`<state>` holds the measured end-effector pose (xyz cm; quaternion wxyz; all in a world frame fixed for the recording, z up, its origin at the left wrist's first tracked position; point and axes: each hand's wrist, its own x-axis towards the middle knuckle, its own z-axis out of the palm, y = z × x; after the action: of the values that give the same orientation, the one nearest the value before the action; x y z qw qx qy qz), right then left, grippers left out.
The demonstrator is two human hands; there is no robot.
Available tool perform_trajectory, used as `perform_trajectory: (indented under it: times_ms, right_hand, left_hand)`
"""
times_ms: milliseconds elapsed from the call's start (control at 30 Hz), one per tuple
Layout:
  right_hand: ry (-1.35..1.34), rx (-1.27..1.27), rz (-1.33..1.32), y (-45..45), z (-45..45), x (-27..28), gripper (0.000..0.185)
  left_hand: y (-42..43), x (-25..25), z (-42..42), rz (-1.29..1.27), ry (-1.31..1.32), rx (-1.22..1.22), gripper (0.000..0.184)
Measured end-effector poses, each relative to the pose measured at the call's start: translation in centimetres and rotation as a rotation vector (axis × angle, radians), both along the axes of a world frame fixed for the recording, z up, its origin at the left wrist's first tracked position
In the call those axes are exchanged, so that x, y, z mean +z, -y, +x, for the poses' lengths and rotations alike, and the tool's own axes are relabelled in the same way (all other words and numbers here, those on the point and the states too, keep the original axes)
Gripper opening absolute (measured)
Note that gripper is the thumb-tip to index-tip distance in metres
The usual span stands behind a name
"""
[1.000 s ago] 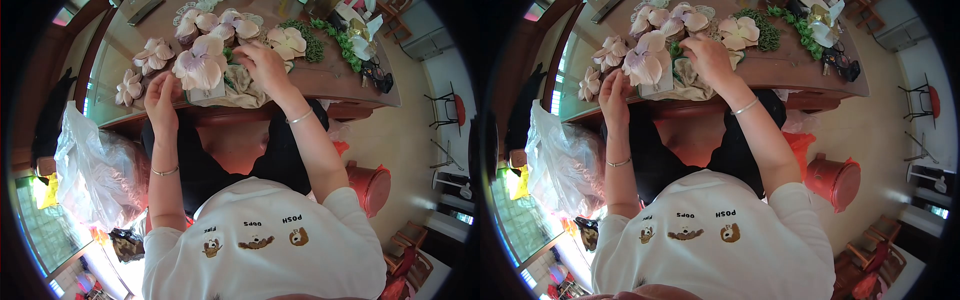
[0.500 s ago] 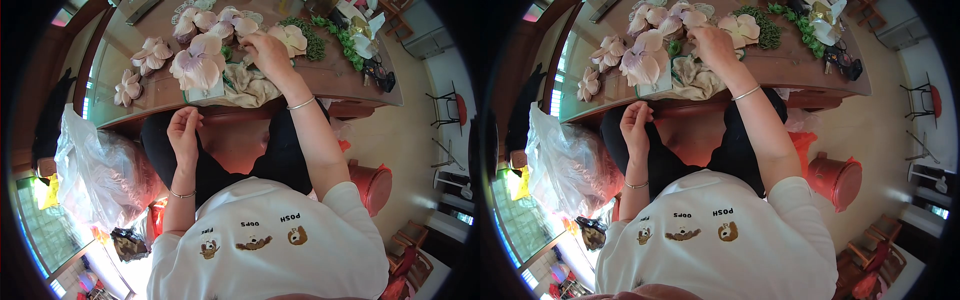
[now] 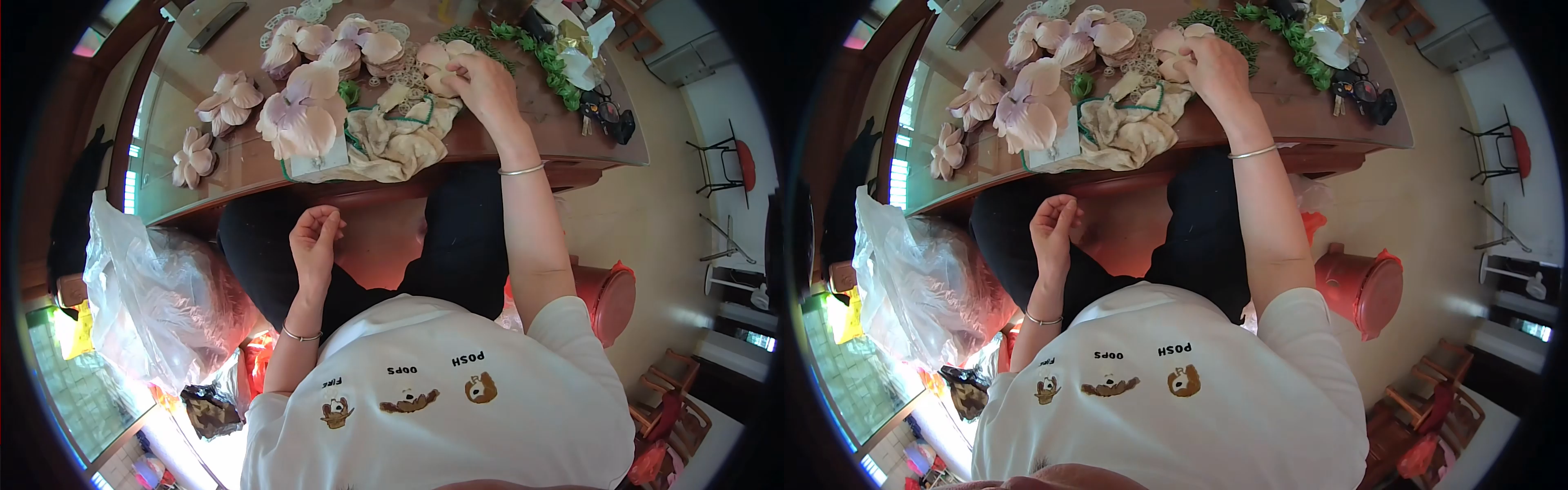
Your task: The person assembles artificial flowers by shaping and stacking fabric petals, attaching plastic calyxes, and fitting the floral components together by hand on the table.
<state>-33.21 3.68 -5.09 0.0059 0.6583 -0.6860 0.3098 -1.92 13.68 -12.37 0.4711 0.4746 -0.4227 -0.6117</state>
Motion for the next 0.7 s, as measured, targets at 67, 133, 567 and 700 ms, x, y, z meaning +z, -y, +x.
perform_trajectory:
  times_ms: [67,133,567,700]
  right_hand:
    - [-0.014,-0.015,0.012,-0.2,-0.7,-0.5,0.016]
    - [-0.012,0.005,0.014,-0.2,-0.8,-0.7,0.015]
    - [0.163,0.126,0.046,0.3,-2.5,-1.3,0.013]
    - [0.108,0.156,-0.011,0.6,-2.9,-1.7,0.013]
  left_hand:
    - [-0.2,-0.1,-0.4,0.012,0.006,-0.017,0.01]
    - [-0.3,-0.2,-0.7,0.022,0.014,-0.05,0.011]
    - [-0.1,3.0,-5.0,-0.433,0.29,-0.268,0.013]
    - [2.8,6.9,-9.1,-0.908,0.462,-0.323,0.018]
